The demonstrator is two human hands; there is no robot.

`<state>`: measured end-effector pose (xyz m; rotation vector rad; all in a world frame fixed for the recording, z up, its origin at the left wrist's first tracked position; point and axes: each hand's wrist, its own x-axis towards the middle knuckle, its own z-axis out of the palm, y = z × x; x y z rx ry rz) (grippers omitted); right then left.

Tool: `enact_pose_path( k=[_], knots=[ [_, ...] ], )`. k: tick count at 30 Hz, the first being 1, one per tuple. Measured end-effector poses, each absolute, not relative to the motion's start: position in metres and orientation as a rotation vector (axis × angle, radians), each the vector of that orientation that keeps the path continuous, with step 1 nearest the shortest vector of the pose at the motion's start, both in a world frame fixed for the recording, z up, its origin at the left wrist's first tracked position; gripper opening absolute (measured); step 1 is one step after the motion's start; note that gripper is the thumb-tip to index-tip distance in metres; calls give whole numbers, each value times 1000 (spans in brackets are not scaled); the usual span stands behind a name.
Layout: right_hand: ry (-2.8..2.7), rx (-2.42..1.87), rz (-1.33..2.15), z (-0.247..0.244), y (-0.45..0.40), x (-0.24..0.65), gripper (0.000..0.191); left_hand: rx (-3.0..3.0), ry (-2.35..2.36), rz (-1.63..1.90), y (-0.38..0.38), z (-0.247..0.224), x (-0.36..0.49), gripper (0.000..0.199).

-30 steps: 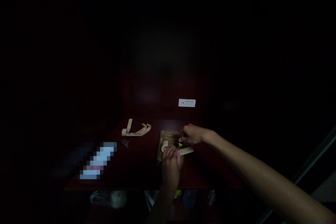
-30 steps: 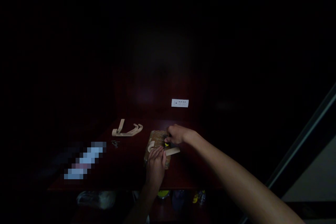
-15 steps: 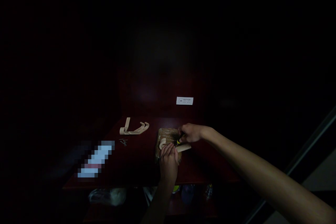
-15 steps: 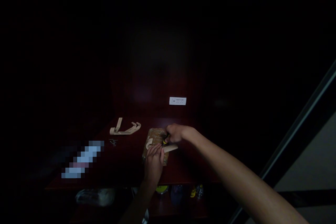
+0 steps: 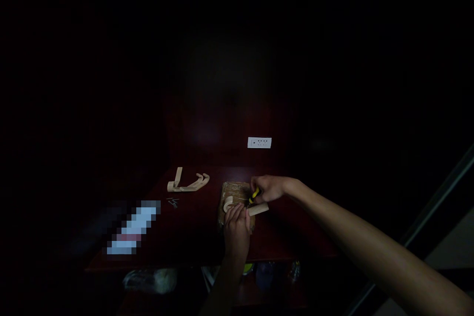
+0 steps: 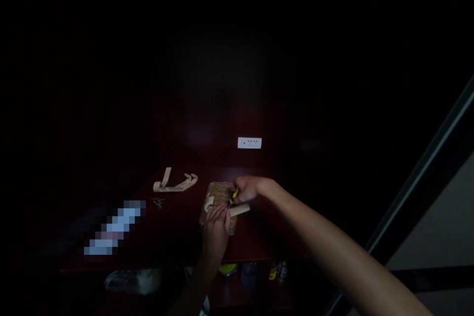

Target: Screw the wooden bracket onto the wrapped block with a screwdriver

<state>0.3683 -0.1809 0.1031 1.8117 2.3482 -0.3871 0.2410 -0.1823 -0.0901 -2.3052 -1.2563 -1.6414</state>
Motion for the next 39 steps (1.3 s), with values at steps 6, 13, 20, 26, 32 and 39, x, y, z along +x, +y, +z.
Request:
enact_pose_path(
  k=[6,13,20,26,32,39],
  knots=[
    [2340,1802,-503,110,-178,366,29,-2311,-1242,-1655,-183,-91,242,24],
    [2386,1761,-236,110,-179,360,30,-2320,-1244,-1638,-182,-92,242,24],
    [2253,1856,-276,114,-185,353,46,-2313,-1245,-1646,-183,-91,241,24],
    [2316,1764,-299,118,-186,350,31,-2312,-1256,-1639,-182,-92,242,24],
    [2306,1761,-331,113,-182,354,30,-2299,-1250,-1653,-183,-92,243,25],
    [2146,1889,-393,113,-183,353,40,-2325,-1277,-1643,-184,-87,243,24]
  ],
)
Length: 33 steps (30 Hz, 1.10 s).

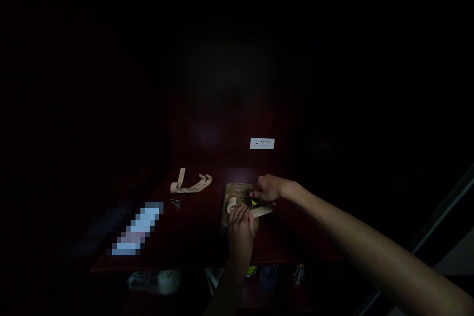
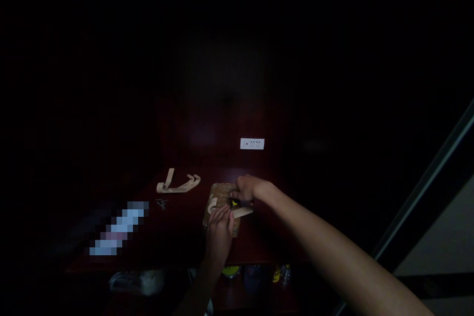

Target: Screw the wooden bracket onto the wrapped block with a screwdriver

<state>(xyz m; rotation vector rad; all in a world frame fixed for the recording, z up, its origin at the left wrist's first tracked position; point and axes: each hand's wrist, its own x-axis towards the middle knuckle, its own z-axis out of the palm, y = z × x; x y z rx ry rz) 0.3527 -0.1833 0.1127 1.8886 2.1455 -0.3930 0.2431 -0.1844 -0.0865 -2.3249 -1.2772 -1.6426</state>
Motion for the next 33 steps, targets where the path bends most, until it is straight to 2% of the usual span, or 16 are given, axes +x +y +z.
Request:
enact_pose_path(
  k=[5,10,13,19,26,33],
  knots=[
    [2222,1851,-337,114,-182,356,49,-2319,-1275,-1645,-183,-86,242,23],
    [2316,1763,-259,114,-179,357,31,-2309,-1264,-1637,-183,-88,243,24],
    [2327,1732,-274,113,-178,357,30,-2305,-1270,-1636,-183,-89,243,24],
    [2238,1800,-295,111,-179,355,43,-2288,-1257,-1637,-182,-91,243,24],
    [2224,1863,-338,115,-186,354,50,-2320,-1291,-1610,-182,-90,243,24],
    [2284,1767,-349,112,-179,357,29,-2308,-1271,-1647,-182,-90,243,25]
  ],
)
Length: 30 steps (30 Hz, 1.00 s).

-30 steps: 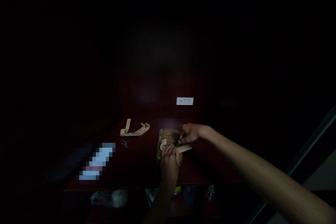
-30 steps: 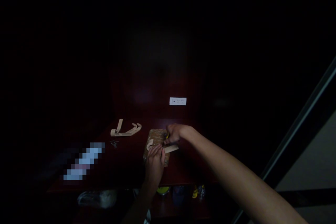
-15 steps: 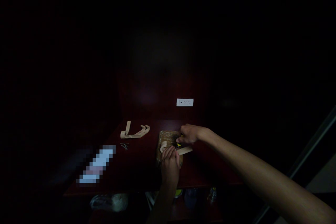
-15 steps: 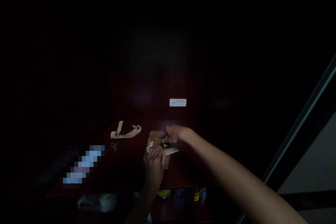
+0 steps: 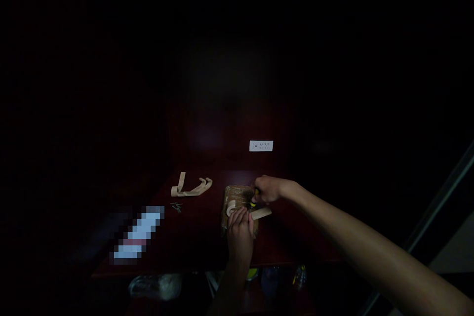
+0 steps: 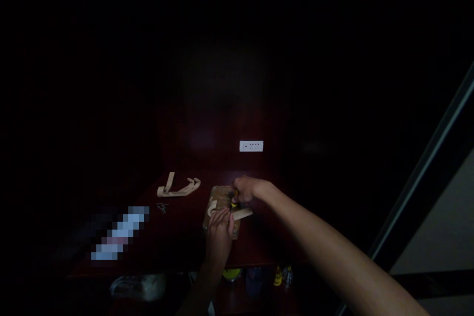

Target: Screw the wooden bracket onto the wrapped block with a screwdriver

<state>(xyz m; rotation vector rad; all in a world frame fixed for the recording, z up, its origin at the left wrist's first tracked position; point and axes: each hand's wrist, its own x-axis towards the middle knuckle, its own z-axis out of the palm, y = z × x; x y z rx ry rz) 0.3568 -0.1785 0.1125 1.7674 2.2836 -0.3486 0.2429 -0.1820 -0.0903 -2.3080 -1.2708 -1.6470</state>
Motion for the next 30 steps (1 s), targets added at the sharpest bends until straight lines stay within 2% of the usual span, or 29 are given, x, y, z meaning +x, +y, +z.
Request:
enact_pose_path(
  k=[8,13,22,27,30],
  knots=[
    [2131,1875,-348,118,-184,350,40,-2320,-1265,-1657,-184,-87,243,24],
    [2247,1862,-395,118,-187,352,42,-2316,-1265,-1661,-185,-85,241,24],
    [2217,1852,-522,117,-184,356,29,-2315,-1262,-1655,-183,-88,242,24],
    [2176,1851,-444,116,-184,351,42,-2332,-1268,-1641,-185,-86,241,24],
    [2129,1853,-398,117,-184,349,42,-2334,-1276,-1632,-185,-85,241,24]
  ],
)
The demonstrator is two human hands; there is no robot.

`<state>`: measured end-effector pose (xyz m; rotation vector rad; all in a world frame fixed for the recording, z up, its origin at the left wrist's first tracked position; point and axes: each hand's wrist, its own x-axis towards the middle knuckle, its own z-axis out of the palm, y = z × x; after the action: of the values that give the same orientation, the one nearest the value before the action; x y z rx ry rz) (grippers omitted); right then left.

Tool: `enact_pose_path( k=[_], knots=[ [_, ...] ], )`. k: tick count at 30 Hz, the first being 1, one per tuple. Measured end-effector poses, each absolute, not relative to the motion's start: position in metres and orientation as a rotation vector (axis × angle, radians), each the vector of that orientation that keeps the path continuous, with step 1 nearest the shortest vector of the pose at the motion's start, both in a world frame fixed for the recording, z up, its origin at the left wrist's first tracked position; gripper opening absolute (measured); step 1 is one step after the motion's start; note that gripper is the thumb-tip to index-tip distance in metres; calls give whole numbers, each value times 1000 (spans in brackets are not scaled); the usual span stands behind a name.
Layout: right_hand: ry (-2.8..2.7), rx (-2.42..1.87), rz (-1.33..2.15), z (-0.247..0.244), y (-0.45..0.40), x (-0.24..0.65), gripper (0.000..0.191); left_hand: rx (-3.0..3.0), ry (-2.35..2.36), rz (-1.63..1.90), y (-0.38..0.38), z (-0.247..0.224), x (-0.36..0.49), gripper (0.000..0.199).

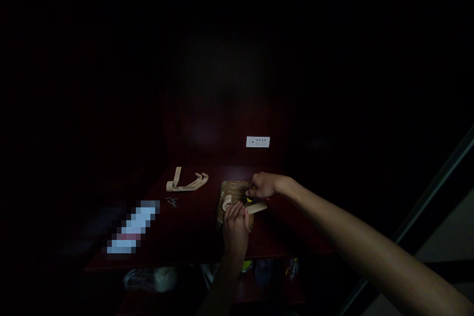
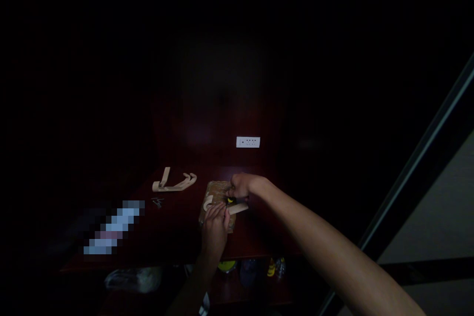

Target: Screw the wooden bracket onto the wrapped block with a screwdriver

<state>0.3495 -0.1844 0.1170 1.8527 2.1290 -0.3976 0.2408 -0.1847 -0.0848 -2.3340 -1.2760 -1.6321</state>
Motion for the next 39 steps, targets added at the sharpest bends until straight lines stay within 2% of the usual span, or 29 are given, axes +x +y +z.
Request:
enact_pose_path(
  k=[4,10,15,19,22,30,39],
  knots=[
    [2226,1823,-300,118,-185,350,48,-2313,-1266,-1643,-183,-87,241,24],
    [2286,1795,-407,117,-182,355,26,-2322,-1289,-1654,-185,-86,243,24],
    [2322,1768,-490,114,-181,354,37,-2340,-1308,-1630,-186,-85,243,24],
    [2242,1800,-412,114,-179,349,43,-2333,-1285,-1644,-186,-84,243,25],
    [2177,1809,-256,117,-179,347,40,-2319,-1274,-1659,-185,-85,243,25],
    [2319,1669,-138,117,-187,348,30,-2360,-1311,-1615,-187,-83,241,25],
    [2342,1688,-94,102,-192,362,37,-2384,-1337,-1597,-188,-84,241,26]
  ],
)
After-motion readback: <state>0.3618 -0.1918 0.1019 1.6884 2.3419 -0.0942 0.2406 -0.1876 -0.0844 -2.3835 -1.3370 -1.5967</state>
